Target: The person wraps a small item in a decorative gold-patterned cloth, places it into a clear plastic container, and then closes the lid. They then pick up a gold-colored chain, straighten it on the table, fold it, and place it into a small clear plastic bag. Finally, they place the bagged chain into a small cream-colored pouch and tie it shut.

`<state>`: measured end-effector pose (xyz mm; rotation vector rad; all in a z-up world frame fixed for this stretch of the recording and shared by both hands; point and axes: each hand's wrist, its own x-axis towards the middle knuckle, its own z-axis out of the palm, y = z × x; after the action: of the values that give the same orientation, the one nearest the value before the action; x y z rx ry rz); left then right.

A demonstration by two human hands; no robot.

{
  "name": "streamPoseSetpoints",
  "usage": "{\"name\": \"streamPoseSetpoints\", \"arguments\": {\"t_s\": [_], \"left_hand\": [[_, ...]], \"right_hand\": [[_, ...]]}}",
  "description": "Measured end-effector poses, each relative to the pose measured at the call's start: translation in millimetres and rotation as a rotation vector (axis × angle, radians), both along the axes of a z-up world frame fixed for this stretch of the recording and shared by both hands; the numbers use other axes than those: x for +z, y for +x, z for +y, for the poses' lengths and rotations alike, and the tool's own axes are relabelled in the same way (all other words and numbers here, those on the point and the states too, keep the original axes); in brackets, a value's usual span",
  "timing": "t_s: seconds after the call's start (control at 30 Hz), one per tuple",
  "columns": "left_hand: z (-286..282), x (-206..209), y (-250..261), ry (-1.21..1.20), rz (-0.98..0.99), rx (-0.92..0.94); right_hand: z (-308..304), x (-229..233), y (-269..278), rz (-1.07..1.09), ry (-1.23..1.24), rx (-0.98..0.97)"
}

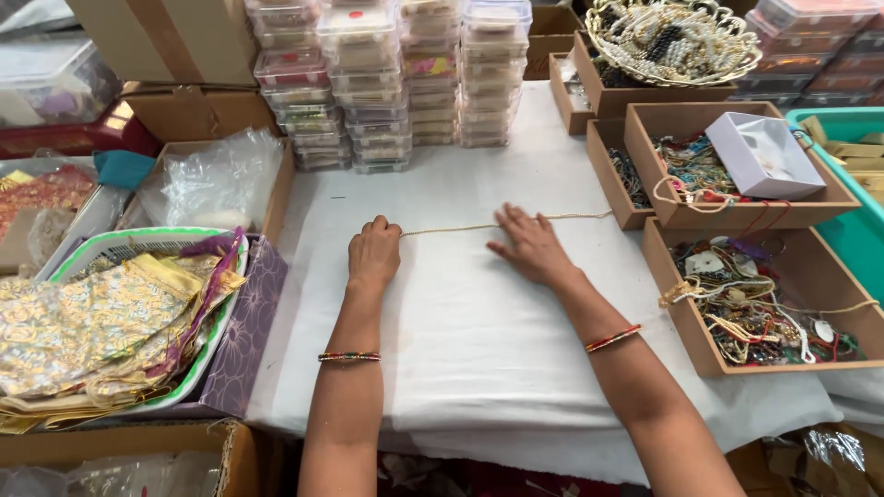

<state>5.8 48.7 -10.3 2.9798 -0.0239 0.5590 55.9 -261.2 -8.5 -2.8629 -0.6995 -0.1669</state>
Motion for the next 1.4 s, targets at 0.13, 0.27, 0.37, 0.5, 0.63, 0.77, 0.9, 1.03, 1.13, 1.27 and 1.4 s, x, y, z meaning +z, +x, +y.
{"name": "streamPoseSetpoints", "arguments": {"t_s": [0.13, 0.27, 0.37, 0.5, 0.63, 0.77, 0.9, 1.03, 1.13, 1.27, 1.4], "left_hand": [[-0.9, 4.7, 3.4, -0.041, -0.005, -0.005], [-14.0, 6.7, 0.5, 0.165, 0.02, -0.001], [-12.3, 7.3, 7.6, 0.248, -0.021, 0.003], [-11.5, -2.7, 6.8, 0.291, -0.086, -0.002], [-7.4, 2.9, 5.9, 0.232, -0.145, -0.006], [-7.0, 7.5, -0.7, 0.052, -0.147, 0.001], [-8.8, 2.2, -0.4, 0.02, -0.114, 0.015], [-8.8, -0.2, -0.9, 0.025, -0.11, 0.038], [-14.1, 4.6, -6.9, 0.035, -0.035, 0.044], [-20.1, 4.1, -1.8, -0.193, -0.07, -0.14], [-37.1, 5.4, -0.6, -0.193, 0.387, -0.316]], "right_hand": [[16.9, 4.6, -5.6, 0.022, -0.017, 0.12], [3.5, 0.1, -14.8, 0.04, 0.016, 0.165], [-1.9, 0.0, -11.6, 0.033, 0.005, 0.137], [-6.7, -7.2, -0.3, -0.017, -0.017, 0.048], [-10.1, -1.5, 10.6, -0.052, -0.056, -0.017], [-14.9, -3.1, 14.7, -0.071, -0.087, -0.1], [-10.8, -3.7, 19.2, -0.034, -0.065, -0.099], [-1.4, 3.2, 3.3, -0.079, -0.02, -0.012], [8.2, 16.4, -13.9, -0.051, 0.01, 0.111], [15.9, 21.2, -21.6, 0.026, -0.032, 0.211], [12.4, 2.2, -3.7, 0.078, -0.055, 0.113]]}}
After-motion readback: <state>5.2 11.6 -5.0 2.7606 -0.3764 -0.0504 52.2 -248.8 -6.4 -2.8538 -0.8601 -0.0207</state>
